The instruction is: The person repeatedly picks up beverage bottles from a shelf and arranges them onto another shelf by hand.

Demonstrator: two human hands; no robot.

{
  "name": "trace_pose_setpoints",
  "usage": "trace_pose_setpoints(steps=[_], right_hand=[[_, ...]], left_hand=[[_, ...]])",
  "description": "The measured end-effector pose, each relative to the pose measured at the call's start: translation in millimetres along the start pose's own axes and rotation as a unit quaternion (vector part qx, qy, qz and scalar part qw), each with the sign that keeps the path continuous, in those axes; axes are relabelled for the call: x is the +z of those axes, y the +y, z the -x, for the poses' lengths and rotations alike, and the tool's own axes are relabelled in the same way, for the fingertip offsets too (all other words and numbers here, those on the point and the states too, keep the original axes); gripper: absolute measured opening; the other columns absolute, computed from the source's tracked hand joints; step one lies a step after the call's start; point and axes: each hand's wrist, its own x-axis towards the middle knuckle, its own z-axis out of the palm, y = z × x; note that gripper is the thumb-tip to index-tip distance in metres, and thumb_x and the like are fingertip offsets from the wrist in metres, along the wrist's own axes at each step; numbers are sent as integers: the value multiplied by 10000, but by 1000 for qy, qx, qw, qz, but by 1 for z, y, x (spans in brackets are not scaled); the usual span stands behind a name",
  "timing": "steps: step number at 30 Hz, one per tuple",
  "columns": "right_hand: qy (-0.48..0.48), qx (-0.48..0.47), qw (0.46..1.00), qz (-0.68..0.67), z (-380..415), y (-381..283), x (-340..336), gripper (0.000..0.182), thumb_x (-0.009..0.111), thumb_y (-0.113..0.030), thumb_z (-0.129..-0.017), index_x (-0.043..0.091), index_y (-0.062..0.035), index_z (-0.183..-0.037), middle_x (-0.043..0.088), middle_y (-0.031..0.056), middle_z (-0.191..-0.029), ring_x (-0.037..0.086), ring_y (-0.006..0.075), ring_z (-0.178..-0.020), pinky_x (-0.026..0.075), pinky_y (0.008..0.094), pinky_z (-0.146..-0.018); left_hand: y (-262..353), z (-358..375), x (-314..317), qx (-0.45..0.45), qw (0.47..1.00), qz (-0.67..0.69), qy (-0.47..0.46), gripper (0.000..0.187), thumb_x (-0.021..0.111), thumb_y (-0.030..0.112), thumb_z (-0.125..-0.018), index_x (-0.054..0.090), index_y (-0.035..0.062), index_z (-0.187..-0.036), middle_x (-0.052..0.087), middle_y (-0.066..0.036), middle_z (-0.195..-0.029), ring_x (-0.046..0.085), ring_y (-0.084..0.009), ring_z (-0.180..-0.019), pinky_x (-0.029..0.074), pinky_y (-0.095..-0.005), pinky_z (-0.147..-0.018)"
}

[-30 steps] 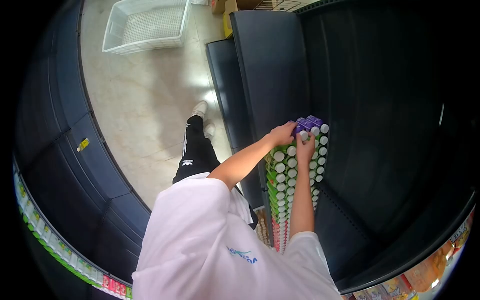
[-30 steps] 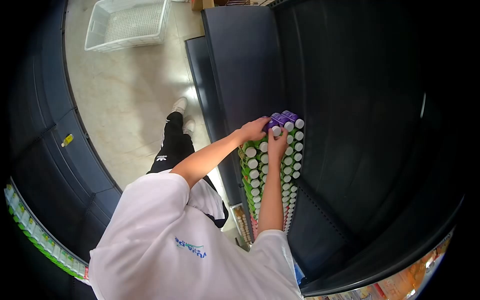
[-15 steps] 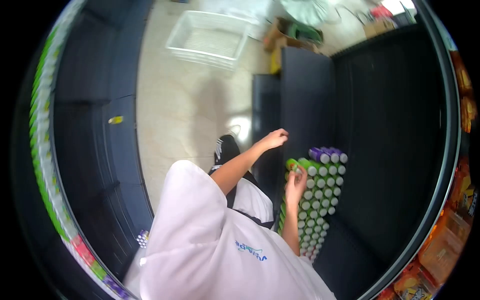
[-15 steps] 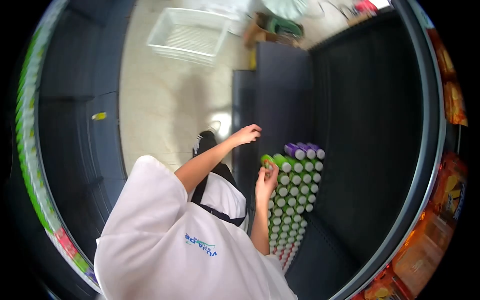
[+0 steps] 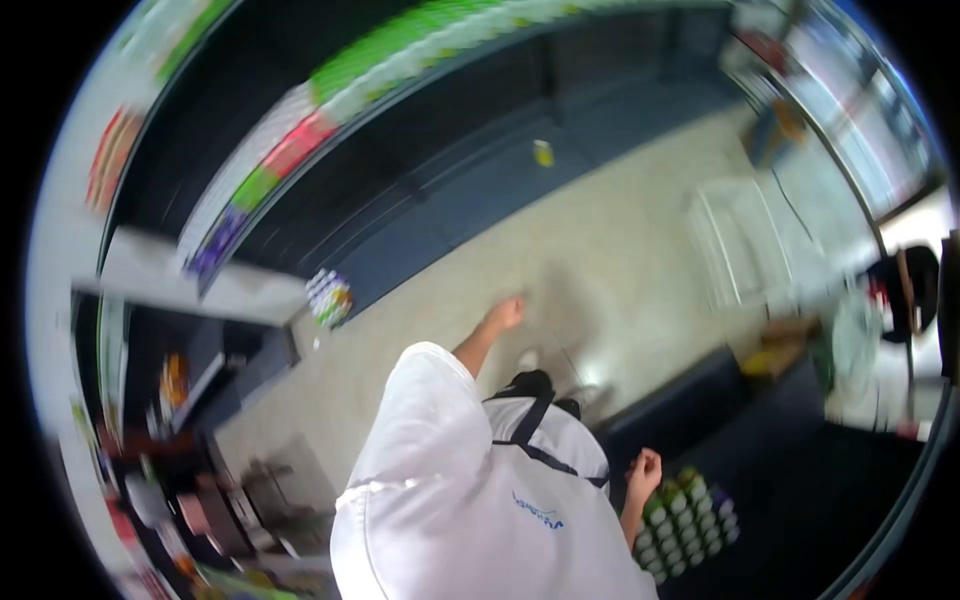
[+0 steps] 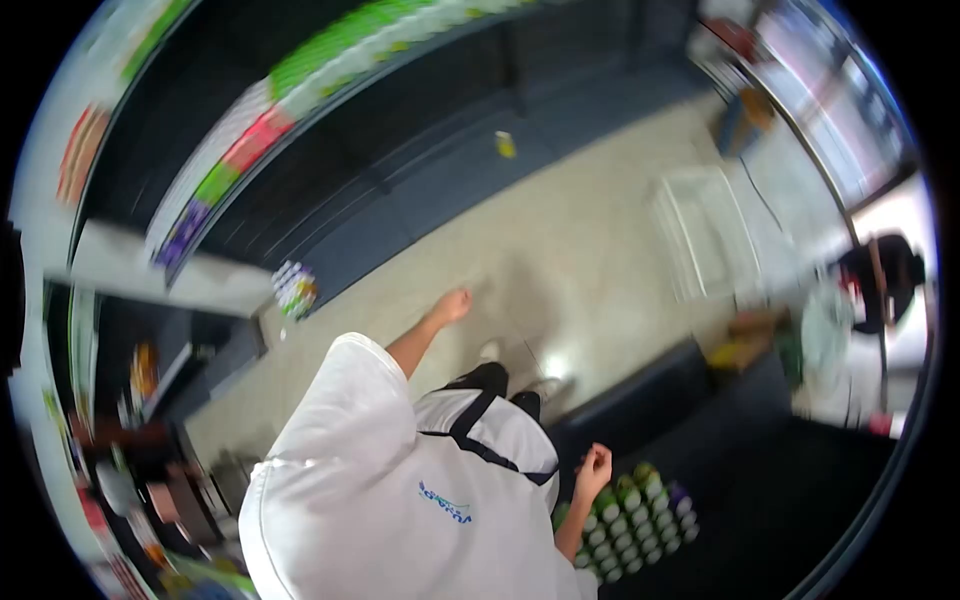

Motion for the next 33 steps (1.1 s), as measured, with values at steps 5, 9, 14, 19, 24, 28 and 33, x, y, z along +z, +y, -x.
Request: trace_pose_setpoints(steps=[5,9,14,19,24,28,33], right_hand=[[-111,-44,989,92,-53,-10,35,122,619,-214,-972,595,-96,-993,559,21,-689,520,91,-492,430,247,-370],[-191,-106,964,150,-84,-32,108,48,558,-61,-935,581,-56,-977,560,50,-693,490,112,-437,421,264,-357],[-414,-120,868,246,18,-41,317,111,591,-100,-931,619,-48,-1026,624,70,-720,588,133,-529,461,269,-420],[-634,-223,633,385,206,-81,535,149,593,-109,-934,650,-42,-1055,658,67,-734,605,110,-537,484,262,-476],[-696,-256,553,380,283,-89,652,150,602,-99,-930,656,-43,-1059,663,70,-767,619,111,-581,500,261,-499],[-711,-297,514,376,313,-84,711,168,624,-116,-911,660,-35,-1053,677,76,-805,654,135,-697,536,280,-588],[-694,-324,516,383,349,-54,781,165,638,-115,-889,669,-42,-1033,699,118,-842,678,187,-705,547,323,-673]], left_hand=[[-160,150,76,-199,967,-44,151,256,550,254,-875,685,114,-1042,679,-191,-1047,608,-383,-1090,482,-519,-913],[-222,235,78,-318,943,-11,98,415,565,323,-855,664,-4,-1091,701,-230,-987,663,-394,-962,495,-519,-902],[-364,369,109,-503,807,263,161,451,567,349,-857,648,-14,-1113,709,-224,-928,687,-373,-864,541,-485,-791],[-450,450,-16,-400,548,611,408,421,536,330,-936,572,45,-1244,666,-91,-1057,617,-184,-797,525,-344,-672],[-484,487,-68,-286,338,646,622,328,483,300,-996,561,82,-1228,649,-70,-1062,619,-183,-842,530,-326,-705],[-483,459,-73,-333,417,639,554,332,517,321,-1000,541,88,-1235,642,-69,-1048,640,-182,-842,526,-292,-669],[-540,433,-121,-325,599,690,245,525,559,489,-896,556,165,-1309,652,-30,-1168,619,-196,-939,510,-384,-811]])
